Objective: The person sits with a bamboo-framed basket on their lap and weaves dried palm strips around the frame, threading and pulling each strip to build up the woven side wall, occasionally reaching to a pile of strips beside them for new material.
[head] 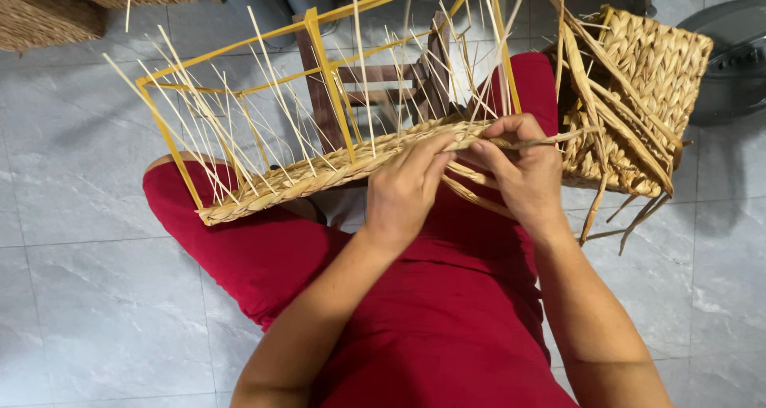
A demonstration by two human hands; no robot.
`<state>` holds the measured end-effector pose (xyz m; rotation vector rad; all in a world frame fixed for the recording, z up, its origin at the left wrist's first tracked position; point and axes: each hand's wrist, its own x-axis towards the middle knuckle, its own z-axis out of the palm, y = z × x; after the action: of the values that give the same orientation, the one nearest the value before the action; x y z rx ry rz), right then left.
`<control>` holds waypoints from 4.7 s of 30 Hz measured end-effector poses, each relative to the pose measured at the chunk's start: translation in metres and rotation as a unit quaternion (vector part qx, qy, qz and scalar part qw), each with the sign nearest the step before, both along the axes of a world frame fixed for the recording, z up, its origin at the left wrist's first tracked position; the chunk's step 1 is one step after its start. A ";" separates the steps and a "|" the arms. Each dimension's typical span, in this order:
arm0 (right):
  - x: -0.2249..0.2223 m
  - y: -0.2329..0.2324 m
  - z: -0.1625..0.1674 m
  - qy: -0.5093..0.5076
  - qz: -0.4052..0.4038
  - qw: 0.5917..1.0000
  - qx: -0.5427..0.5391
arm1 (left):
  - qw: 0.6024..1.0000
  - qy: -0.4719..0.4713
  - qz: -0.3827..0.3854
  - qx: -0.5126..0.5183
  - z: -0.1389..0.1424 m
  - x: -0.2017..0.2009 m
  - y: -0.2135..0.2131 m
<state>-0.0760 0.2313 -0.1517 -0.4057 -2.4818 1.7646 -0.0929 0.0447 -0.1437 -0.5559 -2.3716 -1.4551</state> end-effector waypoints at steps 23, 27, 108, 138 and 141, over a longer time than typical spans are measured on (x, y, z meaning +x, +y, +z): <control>0.021 0.096 0.120 0.090 0.163 0.809 0.557 | 0.904 -0.399 -0.139 0.061 0.036 -0.041 -0.010; 0.010 0.063 0.104 0.179 0.212 0.853 0.442 | 0.925 -0.366 -0.102 0.017 0.034 -0.040 -0.006; -0.027 0.060 0.048 -0.068 0.117 0.911 0.389 | 0.961 -0.263 -0.070 0.040 0.018 -0.030 0.017; -0.031 0.055 0.117 0.210 0.282 0.781 0.516 | 0.888 -0.404 -0.206 -0.071 0.039 -0.068 0.025; -0.022 0.048 0.128 0.240 0.245 0.799 0.494 | 0.946 -0.246 -0.148 -0.151 0.029 -0.052 0.041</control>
<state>-0.0982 0.2794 -0.0233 0.7123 -2.7417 0.2863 -0.1448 0.0854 -0.1148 -0.7155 -3.0490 -1.4949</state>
